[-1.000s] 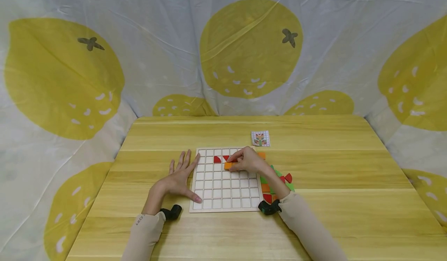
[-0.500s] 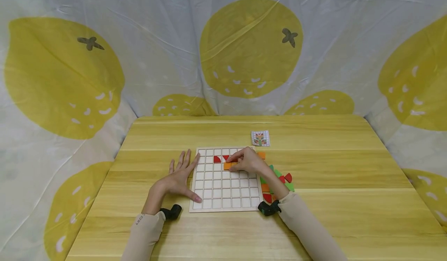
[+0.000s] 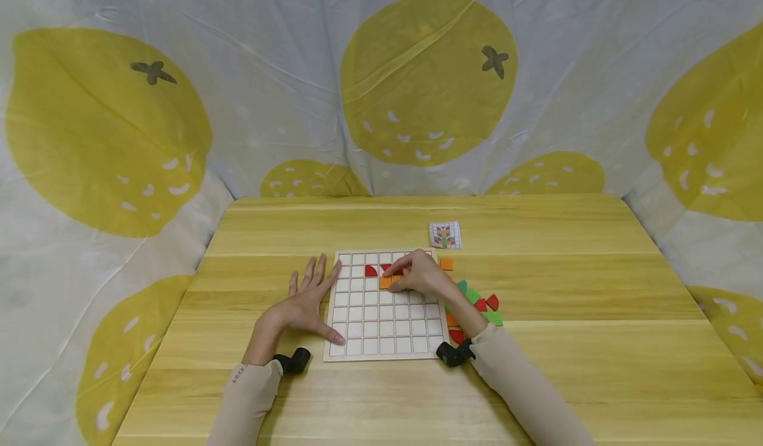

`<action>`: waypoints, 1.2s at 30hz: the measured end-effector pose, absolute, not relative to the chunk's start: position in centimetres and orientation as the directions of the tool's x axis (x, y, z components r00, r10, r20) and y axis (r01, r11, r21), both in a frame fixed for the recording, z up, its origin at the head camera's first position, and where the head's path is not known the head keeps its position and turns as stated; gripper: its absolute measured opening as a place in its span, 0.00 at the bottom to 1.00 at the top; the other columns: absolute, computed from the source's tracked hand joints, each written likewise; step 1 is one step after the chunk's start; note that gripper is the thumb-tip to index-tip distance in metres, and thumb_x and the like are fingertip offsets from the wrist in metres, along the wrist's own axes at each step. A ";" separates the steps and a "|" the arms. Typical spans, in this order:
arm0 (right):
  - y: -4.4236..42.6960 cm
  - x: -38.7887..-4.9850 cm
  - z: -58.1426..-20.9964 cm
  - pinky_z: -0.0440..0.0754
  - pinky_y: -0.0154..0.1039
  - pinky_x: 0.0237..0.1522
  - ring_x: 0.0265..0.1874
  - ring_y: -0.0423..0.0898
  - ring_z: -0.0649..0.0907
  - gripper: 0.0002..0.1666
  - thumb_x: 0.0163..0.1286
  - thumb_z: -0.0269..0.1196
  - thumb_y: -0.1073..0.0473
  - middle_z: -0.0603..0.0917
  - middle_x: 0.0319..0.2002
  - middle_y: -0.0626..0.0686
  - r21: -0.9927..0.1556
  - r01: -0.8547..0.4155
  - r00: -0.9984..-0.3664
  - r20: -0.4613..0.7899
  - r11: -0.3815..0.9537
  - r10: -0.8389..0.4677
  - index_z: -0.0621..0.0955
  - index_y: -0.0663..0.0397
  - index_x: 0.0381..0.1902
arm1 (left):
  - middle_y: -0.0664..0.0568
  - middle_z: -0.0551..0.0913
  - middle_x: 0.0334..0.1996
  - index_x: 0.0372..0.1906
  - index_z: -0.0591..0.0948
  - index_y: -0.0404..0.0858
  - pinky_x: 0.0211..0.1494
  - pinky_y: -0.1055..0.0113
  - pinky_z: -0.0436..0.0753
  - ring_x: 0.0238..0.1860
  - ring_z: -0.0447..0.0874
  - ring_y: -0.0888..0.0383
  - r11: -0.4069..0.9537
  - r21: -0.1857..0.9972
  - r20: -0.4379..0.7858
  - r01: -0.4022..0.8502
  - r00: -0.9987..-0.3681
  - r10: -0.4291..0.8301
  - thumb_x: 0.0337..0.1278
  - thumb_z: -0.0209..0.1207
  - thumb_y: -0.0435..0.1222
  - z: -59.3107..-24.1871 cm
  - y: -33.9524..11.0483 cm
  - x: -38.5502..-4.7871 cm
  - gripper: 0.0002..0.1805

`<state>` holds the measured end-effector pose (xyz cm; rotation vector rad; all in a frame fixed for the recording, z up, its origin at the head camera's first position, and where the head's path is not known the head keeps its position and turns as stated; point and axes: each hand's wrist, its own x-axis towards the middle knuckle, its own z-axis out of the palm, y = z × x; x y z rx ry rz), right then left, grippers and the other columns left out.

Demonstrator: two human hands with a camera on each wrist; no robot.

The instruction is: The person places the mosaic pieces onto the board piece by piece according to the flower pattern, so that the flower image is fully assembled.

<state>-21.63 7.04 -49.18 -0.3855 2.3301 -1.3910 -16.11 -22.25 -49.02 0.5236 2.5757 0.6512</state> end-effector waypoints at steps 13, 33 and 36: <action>11.5 -22.2 -48.1 0.54 0.33 0.20 0.16 0.42 0.54 0.14 0.63 0.75 0.60 0.56 0.13 0.43 -0.893 -0.045 -0.894 -0.164 0.448 -0.418 0.91 0.53 0.48 | 0.34 0.19 0.81 0.85 0.36 0.41 0.75 0.26 0.21 0.81 0.13 0.33 0.813 0.525 -0.303 0.252 -0.837 0.455 0.30 0.82 0.61 -49.0 -22.2 -16.2 0.84; 19.9 -22.3 -48.2 0.58 0.33 0.21 0.16 0.40 0.57 0.20 0.68 0.72 0.60 0.57 0.15 0.43 -0.867 0.032 -0.947 -0.185 0.497 -0.262 0.86 0.62 0.56 | 0.35 0.18 0.81 0.85 0.36 0.41 0.76 0.27 0.20 0.81 0.12 0.34 0.816 0.525 -0.315 0.244 -0.834 0.452 0.30 0.82 0.61 -49.0 -22.2 -16.0 0.84; 19.9 -22.3 -48.2 0.58 0.32 0.21 0.16 0.39 0.57 0.20 0.68 0.72 0.61 0.57 0.15 0.43 -0.871 0.044 -0.946 -0.194 0.490 -0.259 0.87 0.63 0.56 | 0.35 0.18 0.81 0.85 0.36 0.41 0.75 0.27 0.20 0.81 0.12 0.34 0.812 0.530 -0.316 0.244 -0.832 0.456 0.30 0.82 0.61 -49.0 -22.1 -16.1 0.84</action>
